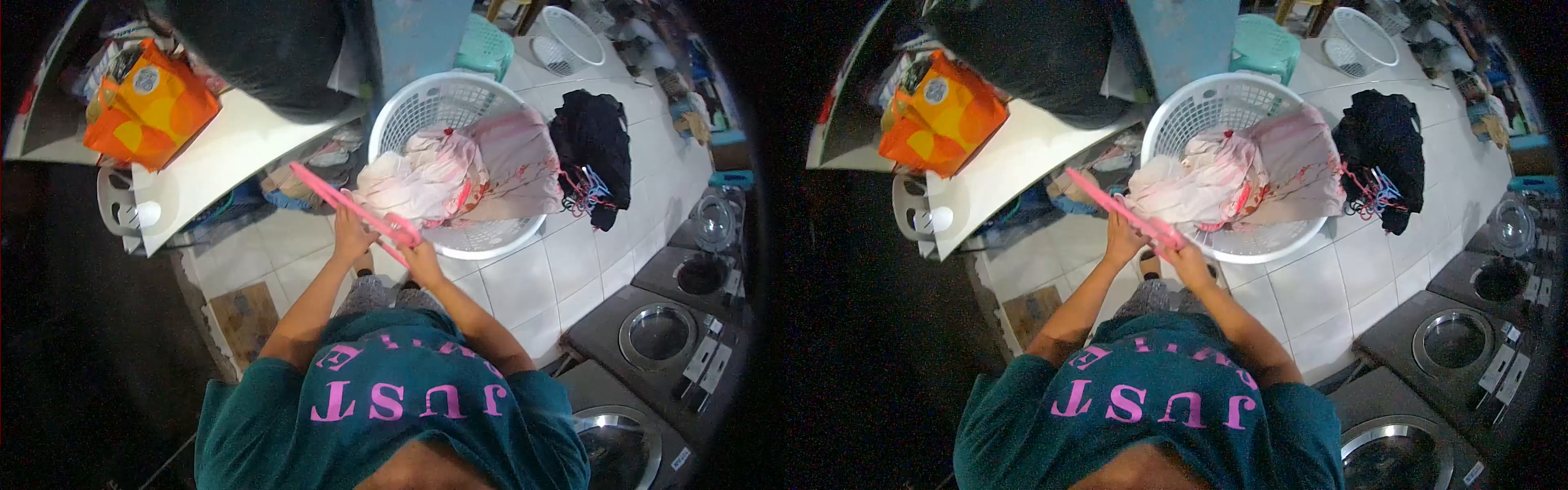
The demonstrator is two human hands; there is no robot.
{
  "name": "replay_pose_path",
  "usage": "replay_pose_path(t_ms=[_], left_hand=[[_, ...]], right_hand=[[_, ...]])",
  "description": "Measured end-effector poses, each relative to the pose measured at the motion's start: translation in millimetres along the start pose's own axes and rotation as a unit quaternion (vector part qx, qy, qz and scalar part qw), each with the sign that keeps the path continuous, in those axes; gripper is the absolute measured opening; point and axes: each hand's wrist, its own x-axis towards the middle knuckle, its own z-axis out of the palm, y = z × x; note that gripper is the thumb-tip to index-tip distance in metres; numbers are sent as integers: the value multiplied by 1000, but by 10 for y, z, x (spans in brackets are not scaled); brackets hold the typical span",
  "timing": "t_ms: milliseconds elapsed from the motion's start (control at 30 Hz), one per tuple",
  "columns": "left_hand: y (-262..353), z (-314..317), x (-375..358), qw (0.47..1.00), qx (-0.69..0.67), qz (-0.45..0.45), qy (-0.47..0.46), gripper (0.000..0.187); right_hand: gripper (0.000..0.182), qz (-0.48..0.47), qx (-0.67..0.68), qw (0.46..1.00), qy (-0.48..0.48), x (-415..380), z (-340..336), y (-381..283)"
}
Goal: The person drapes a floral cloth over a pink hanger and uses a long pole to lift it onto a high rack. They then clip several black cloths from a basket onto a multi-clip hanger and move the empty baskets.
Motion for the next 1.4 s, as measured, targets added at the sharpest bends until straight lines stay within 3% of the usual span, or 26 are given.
replay_pose_path(t_ms=[67, 100, 167, 233, 267, 333, 367, 400, 467, 600, 667, 700, 733, 767, 833, 900, 933, 967, 1000, 1067, 1167, 1267, 1400], left_hand=[[84, 96, 224, 997, 48, 49, 22, 91], [47, 117, 286, 995, 78, 63, 3, 88], [55, 78, 461, 991, 103, 85, -17, 86], [266, -186, 588, 991, 0, 5, -130, 69], [363, -266, 606, 991, 1, 7, -133, 69], [547, -450, 621, 980, 141, -41, -135, 46], [668, -598, 631, 986, 133, -29, -100, 39], [825, -771, 665, 985, 137, -27, -103, 39], [1195, -1141, 780, 983, 143, -79, -87, 44], [1821, -1709, 991, 983, 163, -76, -47, 51], [1899, -1862, 1070, 989, 104, -86, -58, 61], [1878, -1913, 1092, 991, 24, -98, -83, 61], [1843, -1872, 1103, 992, 28, -100, -77, 61], [1765, -1777, 1105, 973, -132, -136, -129, 60], [1720, -1694, 1139, 874, -377, -207, -227, 55], [1866, -1739, 1053, 863, -399, -223, -215, 55], [1967, -1733, 1003, 848, -420, -244, -211, 55], [2053, -1795, 978, 837, -459, -213, -207, 56], [2328, -1994, 939, 843, -468, -194, -182, 56], [2602, -2402, 899, 892, -427, -107, -102, 50], [2657, -3216, 812, 923, -376, 59, 61, 50], [2578, -3826, 664, 920, -322, 156, 162, 51], [2415, -4437, 396, 912, -250, 198, 256, 51]], right_hand=[[34, -67, 20, 998, 12, 17, 76, 124], [34, 30, -7, 1000, 1, -110, 1, -306], [30, -5, -44, 997, 66, -66, 87, -100], [29, -22, -27, 995, 94, 20, 92, 171], [24, 3, 1, 994, 112, 71, 65, 268], [21, 29, 40, 990, 130, 108, 11, 209], [19, 12, 141, 982, 126, 84, -56, -4], [17, -5, 239, 964, 120, 54, -125, -218], [14, -2, 258, 960, 110, -3, -237, -557], [15, -22, 286, 956, 51, 20, -506, -1001], [17, -39, 280, 958, 43, -53, -567, -1254], [20, -105, 167, 975, 107, -122, -588, -1416], [23, -170, 50, 970, 168, -153, -590, -1500], [27, -255, -34, 937, 237, -62, -527, -1381], [28, -244, -44, 942, 228, -48, -501, -1299], [30, -227, -59, 942, 239, 46, -554, -1092], [27, -150, -68, 959, 232, 180, -611, -863], [24, -70, -75, 970, 221, 260, -687, -702], [24, -63, -77, 969, 227, 277, -765, -630], [25, -95, -16, 959, 267, 344, -906, -534], [31, -111, 83, 961, 239, 502, -1247, -544], [28, -199, -103, 936, 272, 873, -1712, -482], [26, -192, -158, 941, 230, 984, -2089, -767]])
